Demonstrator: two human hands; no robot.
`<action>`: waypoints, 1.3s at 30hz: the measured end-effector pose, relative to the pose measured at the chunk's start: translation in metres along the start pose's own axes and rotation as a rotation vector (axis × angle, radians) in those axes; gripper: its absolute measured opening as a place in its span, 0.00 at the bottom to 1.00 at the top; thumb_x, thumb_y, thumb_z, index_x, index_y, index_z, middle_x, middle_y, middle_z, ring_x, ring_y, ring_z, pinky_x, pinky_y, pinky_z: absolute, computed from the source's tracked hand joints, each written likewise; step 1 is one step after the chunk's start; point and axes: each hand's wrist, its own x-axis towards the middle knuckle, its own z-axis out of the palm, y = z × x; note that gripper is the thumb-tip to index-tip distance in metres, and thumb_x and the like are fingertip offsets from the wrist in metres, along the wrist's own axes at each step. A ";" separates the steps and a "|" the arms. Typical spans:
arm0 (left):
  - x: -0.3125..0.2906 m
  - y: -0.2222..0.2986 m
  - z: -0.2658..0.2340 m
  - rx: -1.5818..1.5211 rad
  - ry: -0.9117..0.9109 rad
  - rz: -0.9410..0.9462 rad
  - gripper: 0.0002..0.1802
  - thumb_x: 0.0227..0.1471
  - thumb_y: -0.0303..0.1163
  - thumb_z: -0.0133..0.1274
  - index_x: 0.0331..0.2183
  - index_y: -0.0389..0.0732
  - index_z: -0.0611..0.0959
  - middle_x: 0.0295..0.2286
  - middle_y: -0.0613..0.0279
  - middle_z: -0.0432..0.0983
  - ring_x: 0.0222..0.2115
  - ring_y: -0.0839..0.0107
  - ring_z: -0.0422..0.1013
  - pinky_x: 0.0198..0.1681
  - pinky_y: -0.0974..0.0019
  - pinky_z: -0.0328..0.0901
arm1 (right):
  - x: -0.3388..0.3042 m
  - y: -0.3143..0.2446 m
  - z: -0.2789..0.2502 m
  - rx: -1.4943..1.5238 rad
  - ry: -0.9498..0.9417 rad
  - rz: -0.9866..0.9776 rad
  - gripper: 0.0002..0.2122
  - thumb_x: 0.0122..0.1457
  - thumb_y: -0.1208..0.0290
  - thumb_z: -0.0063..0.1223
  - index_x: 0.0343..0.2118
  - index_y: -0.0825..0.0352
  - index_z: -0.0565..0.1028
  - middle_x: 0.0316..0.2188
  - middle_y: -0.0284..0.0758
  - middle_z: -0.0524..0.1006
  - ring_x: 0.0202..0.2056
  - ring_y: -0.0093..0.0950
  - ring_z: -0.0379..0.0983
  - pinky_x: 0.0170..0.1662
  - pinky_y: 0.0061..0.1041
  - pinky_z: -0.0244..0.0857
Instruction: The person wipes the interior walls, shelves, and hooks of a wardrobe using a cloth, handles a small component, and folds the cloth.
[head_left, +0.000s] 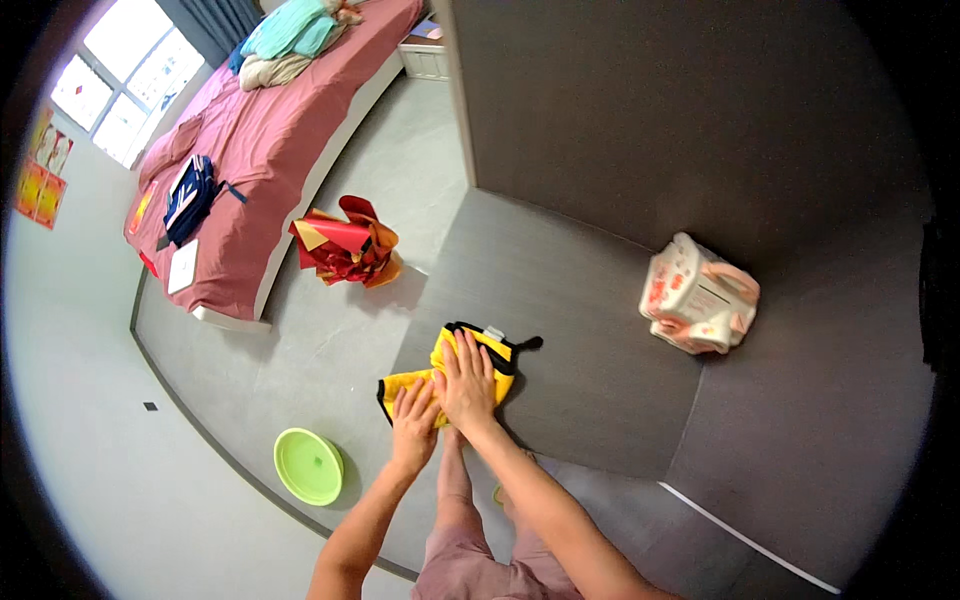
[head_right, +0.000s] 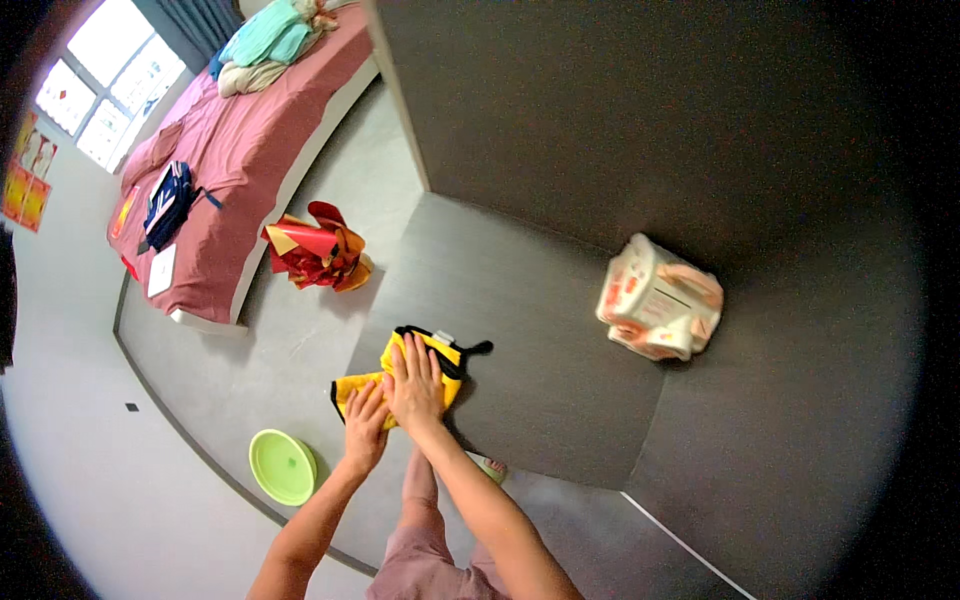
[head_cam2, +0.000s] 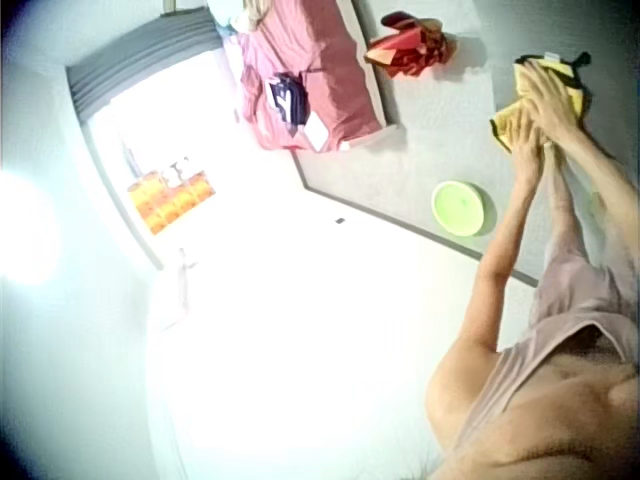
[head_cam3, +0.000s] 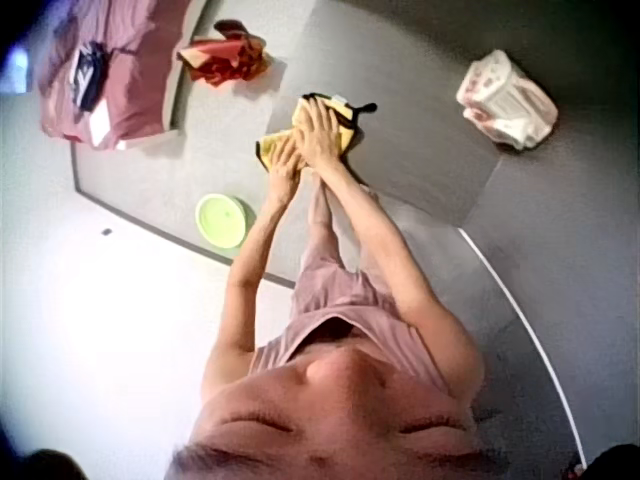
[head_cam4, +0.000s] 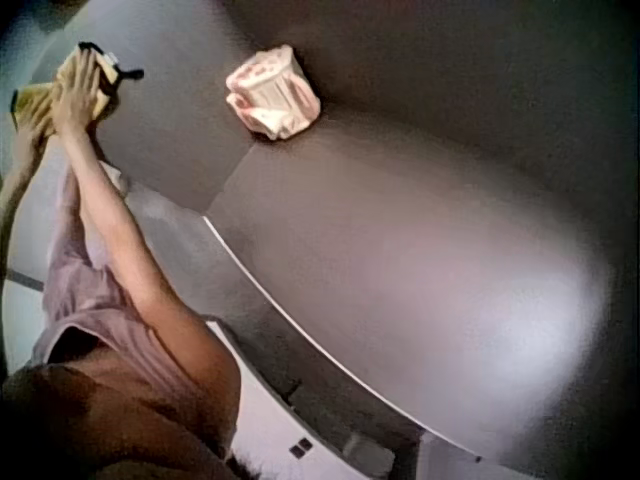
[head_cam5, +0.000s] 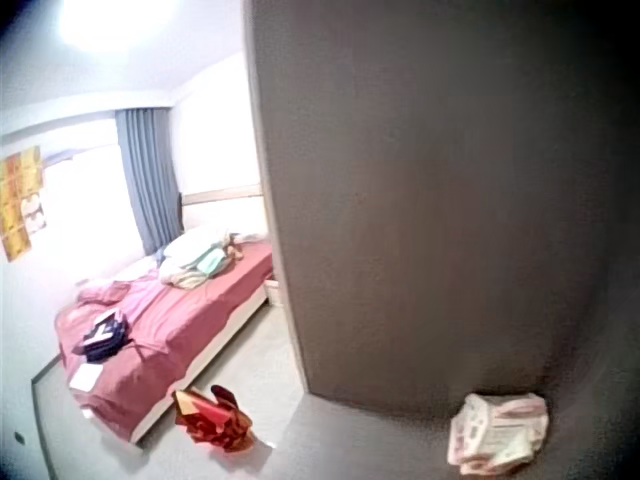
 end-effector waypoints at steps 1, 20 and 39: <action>-0.006 0.016 0.004 -0.026 -0.033 0.033 0.21 0.41 0.24 0.54 0.42 0.42 0.80 0.54 0.56 0.67 0.59 0.53 0.58 0.61 0.44 0.49 | -0.016 0.010 -0.012 -0.025 0.002 0.024 0.25 0.59 0.63 0.48 0.58 0.67 0.63 0.61 0.45 0.60 0.64 0.41 0.52 0.63 0.45 0.45; 0.023 0.139 0.066 -0.191 -0.303 0.648 0.20 0.47 0.30 0.50 0.44 0.38 0.78 0.53 0.54 0.68 0.58 0.58 0.60 0.63 0.53 0.52 | -0.144 0.118 -0.117 -0.370 0.256 0.460 0.30 0.57 0.66 0.51 0.61 0.68 0.56 0.62 0.54 0.54 0.64 0.52 0.48 0.62 0.50 0.46; 0.028 0.050 0.005 0.012 -0.379 0.535 0.38 0.41 0.38 0.60 0.56 0.51 0.70 0.61 0.61 0.57 0.62 0.60 0.53 0.63 0.55 0.51 | -0.093 0.039 -0.079 -0.315 -0.037 0.473 0.36 0.61 0.53 0.44 0.63 0.76 0.50 0.64 0.59 0.46 0.66 0.51 0.39 0.66 0.49 0.35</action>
